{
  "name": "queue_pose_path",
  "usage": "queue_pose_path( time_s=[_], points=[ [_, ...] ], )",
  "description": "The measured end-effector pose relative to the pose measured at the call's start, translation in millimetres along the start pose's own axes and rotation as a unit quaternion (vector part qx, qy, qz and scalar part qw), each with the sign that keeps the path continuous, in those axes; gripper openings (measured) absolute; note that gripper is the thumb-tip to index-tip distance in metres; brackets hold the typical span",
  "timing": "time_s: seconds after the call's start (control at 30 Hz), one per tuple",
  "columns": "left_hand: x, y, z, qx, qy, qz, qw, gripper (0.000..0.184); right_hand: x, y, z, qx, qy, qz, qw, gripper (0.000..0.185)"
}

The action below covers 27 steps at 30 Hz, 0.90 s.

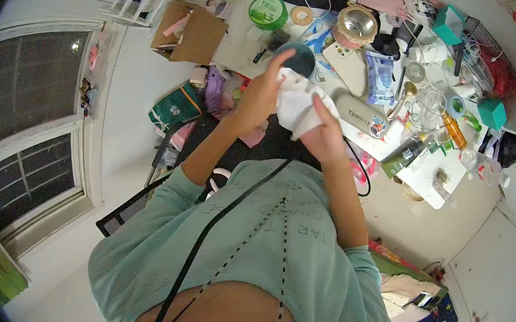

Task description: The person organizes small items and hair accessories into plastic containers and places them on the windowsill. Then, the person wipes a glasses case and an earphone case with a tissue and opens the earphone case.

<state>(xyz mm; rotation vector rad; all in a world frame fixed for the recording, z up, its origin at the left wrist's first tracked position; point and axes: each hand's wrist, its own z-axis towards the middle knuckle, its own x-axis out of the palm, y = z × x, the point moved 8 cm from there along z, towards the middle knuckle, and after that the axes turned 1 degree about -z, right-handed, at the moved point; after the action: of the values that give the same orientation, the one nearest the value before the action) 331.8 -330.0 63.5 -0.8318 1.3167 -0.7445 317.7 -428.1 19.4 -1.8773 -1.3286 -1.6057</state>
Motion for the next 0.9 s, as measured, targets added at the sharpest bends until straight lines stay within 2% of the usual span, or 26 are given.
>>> queue_pose_path(
  time_s=[0.07, 0.1, 0.2, 0.27, 0.3, 0.4, 0.5, 0.6, 0.7, 0.9],
  points=[
    [-15, 14, 9, 0.078, -0.046, -0.117, 0.989, 0.050, -1, 3, 10, -0.029, -0.020, 0.055, 0.998, 0.043],
    [-14, 49, 9, 0.028, -0.041, -0.181, 0.982, 0.053, -9, 2, 12, -0.027, -0.036, 0.079, 0.996, 0.043],
    [-29, 141, 9, -0.126, -0.112, -0.228, 0.959, 0.055, -13, 8, 10, -0.051, -0.063, 0.146, 0.986, 0.042],
    [-47, 186, 12, -0.121, -0.161, -0.094, 0.975, 0.058, -18, 15, 4, -0.080, -0.078, 0.156, 0.981, 0.041],
    [-57, 198, 17, -0.117, -0.184, -0.025, 0.976, 0.059, -16, 19, 2, -0.098, -0.035, 0.167, 0.980, 0.041],
    [-64, 200, 41, -0.105, -0.166, 0.216, 0.957, 0.065, -18, 25, -9, -0.137, -0.040, 0.191, 0.971, 0.041],
    [-57, 214, 58, -0.180, -0.127, 0.305, 0.926, 0.075, -19, 27, -20, -0.172, -0.084, 0.196, 0.962, 0.042],
    [-53, 214, 68, -0.173, -0.100, 0.339, 0.919, 0.077, -17, 29, -30, -0.194, -0.120, 0.175, 0.958, 0.045],
    [-55, 215, 70, -0.144, -0.133, 0.343, 0.919, 0.079, -20, 31, -36, -0.203, -0.133, 0.154, 0.958, 0.046],
    [-55, 228, 69, -0.215, -0.122, 0.321, 0.914, 0.077, -14, 50, -42, -0.213, -0.098, 0.114, 0.965, 0.045]
  ],
)
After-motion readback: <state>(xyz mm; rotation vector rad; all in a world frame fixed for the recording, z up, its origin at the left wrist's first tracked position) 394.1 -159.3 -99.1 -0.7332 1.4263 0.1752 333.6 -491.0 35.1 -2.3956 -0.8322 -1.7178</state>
